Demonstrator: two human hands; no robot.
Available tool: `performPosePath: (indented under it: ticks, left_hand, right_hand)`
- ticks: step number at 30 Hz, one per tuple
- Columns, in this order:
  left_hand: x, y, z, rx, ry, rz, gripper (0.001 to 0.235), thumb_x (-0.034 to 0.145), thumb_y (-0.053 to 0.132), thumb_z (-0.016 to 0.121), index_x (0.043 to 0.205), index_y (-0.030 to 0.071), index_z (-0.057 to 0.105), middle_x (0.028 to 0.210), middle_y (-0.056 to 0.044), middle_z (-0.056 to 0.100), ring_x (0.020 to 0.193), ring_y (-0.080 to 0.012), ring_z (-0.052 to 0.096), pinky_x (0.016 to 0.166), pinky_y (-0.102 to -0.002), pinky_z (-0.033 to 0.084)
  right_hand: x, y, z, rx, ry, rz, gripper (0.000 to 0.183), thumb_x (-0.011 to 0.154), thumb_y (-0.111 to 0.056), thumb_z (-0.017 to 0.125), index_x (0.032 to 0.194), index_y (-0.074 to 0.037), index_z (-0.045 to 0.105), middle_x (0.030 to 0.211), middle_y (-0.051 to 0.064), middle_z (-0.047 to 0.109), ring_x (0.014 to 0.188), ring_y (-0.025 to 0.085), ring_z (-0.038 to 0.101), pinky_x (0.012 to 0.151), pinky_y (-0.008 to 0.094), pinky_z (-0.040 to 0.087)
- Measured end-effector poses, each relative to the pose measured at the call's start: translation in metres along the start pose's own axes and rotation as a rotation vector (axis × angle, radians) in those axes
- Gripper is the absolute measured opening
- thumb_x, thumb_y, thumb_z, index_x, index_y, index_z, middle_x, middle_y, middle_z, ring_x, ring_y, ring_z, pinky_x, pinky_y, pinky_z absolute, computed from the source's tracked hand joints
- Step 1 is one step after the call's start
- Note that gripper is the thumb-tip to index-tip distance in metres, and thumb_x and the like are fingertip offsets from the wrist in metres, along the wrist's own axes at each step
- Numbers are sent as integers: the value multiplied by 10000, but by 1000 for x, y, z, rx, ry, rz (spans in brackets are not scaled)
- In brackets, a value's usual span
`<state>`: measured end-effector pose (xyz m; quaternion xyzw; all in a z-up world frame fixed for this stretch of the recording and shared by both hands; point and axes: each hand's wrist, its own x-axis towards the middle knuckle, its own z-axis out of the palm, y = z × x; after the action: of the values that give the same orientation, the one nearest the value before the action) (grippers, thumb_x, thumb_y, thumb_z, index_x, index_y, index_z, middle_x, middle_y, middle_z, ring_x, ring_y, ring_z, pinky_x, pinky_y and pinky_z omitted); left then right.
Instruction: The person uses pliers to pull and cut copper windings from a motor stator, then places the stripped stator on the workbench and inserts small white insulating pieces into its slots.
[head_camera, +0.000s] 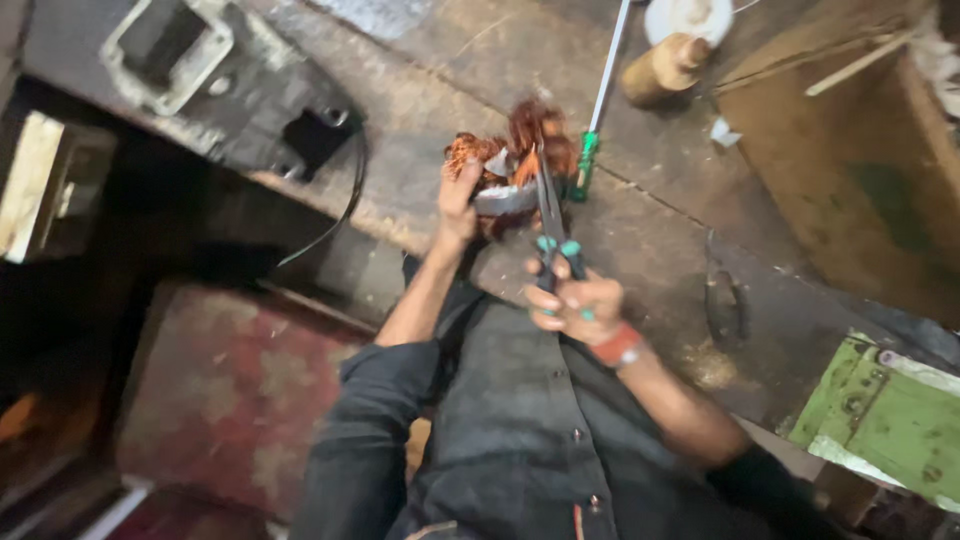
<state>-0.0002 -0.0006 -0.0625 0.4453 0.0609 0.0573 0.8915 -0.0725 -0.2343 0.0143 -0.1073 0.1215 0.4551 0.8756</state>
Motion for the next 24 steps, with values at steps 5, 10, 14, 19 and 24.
performPosePath:
  ticks: [5,10,14,19,24]
  left_hand:
    - [15,0,3,197,62,133,381,1039,304,548,1226,-16,637,1112,-79,698,1019,-187,647,926,-341,519]
    - [-5,32,22,565,-167,154,350,1013,327,613,1116,3,698,993,-112,696,928,-205,645,861,-365,523]
    - [3,65,49,781,-351,358,306,922,327,746,1072,61,725,952,-101,710,870,-263,656,817,-390,531]
    - [-1,88,58,805,-426,239,352,843,345,817,1054,77,730,911,-82,698,825,-258,660,779,-373,522]
    - [-2,87,41,737,-433,51,377,830,324,823,1072,49,734,908,-66,656,833,-195,617,745,-350,500]
  right_hand:
    - [26,-4,34,-64,-49,-26,337,654,-16,598,974,-118,568,1176,123,544,900,273,559,671,457,506]
    - [-11,-21,87,487,-135,-73,240,756,34,517,982,-28,567,1181,102,539,957,224,602,782,392,561]
    - [-1,-27,127,713,-174,-151,203,788,68,476,974,38,553,1177,117,532,1040,223,618,891,359,612]
    - [-11,-14,147,366,-97,-141,381,766,74,464,1134,56,559,1215,171,566,1111,269,622,980,412,565]
    - [-45,-9,135,-635,177,-11,648,667,31,493,1311,35,566,1395,211,566,1250,297,636,1050,448,522]
